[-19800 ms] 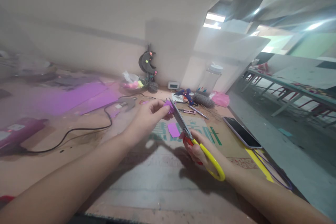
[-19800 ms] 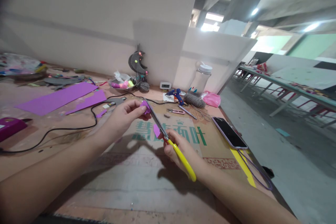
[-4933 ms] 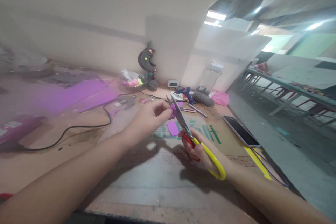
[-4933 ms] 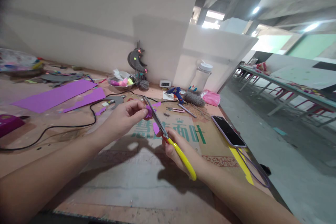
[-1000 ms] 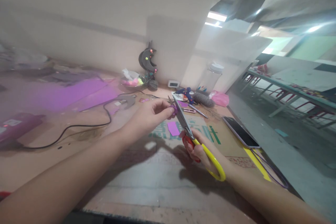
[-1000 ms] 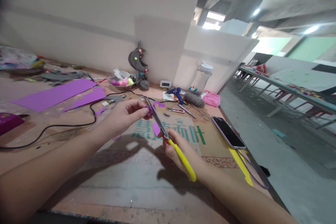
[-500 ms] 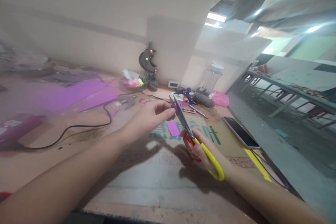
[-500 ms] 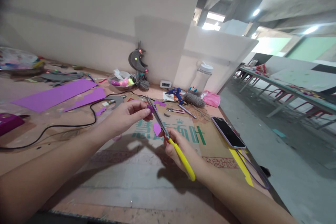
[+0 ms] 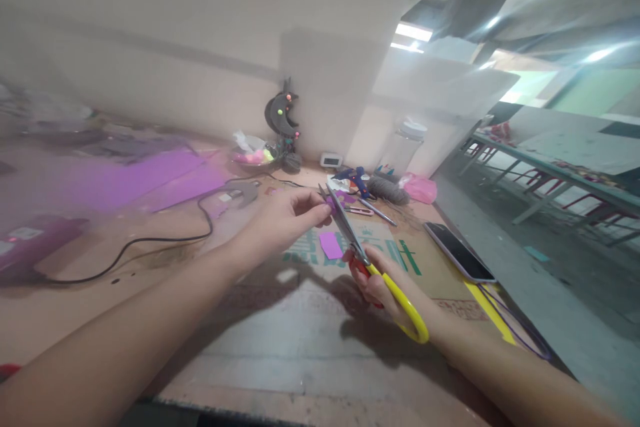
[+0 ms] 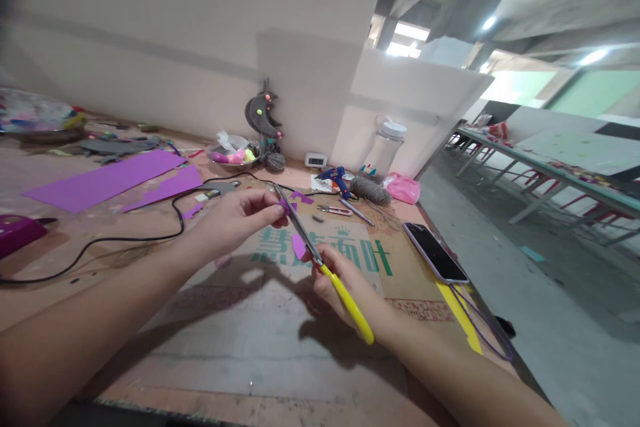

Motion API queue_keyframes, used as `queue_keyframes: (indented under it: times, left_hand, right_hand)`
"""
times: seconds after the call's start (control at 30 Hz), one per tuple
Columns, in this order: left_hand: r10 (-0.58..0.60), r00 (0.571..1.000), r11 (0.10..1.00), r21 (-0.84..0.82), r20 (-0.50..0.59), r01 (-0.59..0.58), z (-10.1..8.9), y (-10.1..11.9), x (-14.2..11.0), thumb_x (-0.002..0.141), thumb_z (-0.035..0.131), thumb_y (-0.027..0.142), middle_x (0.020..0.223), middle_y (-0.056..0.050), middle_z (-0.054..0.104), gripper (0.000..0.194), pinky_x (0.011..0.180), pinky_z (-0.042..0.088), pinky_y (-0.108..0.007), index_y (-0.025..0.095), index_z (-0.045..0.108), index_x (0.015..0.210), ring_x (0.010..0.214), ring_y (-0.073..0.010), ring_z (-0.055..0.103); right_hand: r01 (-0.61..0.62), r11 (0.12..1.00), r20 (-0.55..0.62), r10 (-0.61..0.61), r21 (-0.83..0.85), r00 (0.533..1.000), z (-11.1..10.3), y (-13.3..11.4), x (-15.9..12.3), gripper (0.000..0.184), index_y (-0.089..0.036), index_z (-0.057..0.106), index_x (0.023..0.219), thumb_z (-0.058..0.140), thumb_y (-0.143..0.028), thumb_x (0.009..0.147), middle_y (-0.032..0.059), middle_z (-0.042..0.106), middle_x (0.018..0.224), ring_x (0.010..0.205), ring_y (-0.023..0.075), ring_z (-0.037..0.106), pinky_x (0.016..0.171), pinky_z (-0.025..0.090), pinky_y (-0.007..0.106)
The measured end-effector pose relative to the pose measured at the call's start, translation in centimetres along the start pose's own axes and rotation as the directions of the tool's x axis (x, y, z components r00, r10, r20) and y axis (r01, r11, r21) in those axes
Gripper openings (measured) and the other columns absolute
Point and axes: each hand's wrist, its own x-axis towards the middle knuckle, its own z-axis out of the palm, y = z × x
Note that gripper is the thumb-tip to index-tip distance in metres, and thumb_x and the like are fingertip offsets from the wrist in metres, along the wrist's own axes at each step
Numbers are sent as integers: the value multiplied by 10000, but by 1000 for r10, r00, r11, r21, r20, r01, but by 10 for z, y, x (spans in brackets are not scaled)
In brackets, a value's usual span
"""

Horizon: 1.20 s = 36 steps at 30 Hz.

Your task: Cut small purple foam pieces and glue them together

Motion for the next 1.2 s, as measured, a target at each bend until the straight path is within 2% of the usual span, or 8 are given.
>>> queue_keyframes:
  times: [0.13,0.33,0.53,0.73,0.87,1.03,1.2]
  left_hand:
    - [-7,1000,995,95,18,5,-7,3,0,890,614,419,808,-21,735,271,726,477,-296,178,658,775,789,-178,669]
    - [2,998,996,89,59,-7,-10,-6,3,891,609,463,830,-24,740,293,751,500,-313,187,663,812,811,-189,678]
    - [-1,997,993,115,82,-8,-14,-7,4,888,610,485,824,-20,746,304,744,503,-311,196,671,817,798,-190,685]
    - [-20,997,988,154,73,9,-15,-5,4,894,599,502,814,-7,746,315,710,482,-297,206,674,814,770,-180,674]
    - [-18,997,992,122,75,9,-13,-5,5,888,610,495,822,-10,745,307,741,491,-304,203,670,814,790,-183,677]
    - [-8,999,993,118,43,3,-12,-3,4,892,597,488,801,-24,739,321,741,495,-313,192,661,787,795,-193,684]
    - [8,1000,992,128,6,-8,-9,-3,2,896,582,416,797,-26,725,258,740,507,-313,188,654,798,801,-197,693]
  right_hand:
    - [12,998,12,-11,-61,1000,-1,-6,1,645,-204,470,1043,491,-812,829,-36,390,747,567,98,298,496,277,244]
    - [27,991,12,-26,-133,1000,-2,-10,2,646,-199,476,1036,463,-815,841,-33,398,757,587,103,322,518,314,247]
    - [28,990,15,-26,-140,1000,-3,-7,2,656,-195,482,1043,457,-819,839,-30,406,756,584,104,324,507,305,245]
    - [20,987,20,-17,-161,1000,-4,-9,2,662,-200,478,1019,444,-833,831,-28,401,761,585,105,330,516,309,249]
    - [11,986,10,-10,-165,1000,-4,-9,2,664,-196,485,1019,446,-832,831,-24,406,770,582,103,331,519,312,251]
    - [-4,993,9,5,-119,1000,-4,-7,3,706,-189,511,1084,478,-839,809,-29,400,754,586,110,325,518,308,252]
    - [1,998,-1,-1,-65,1000,-2,-5,2,682,-192,508,1058,498,-828,809,-29,408,754,582,104,314,505,294,244]
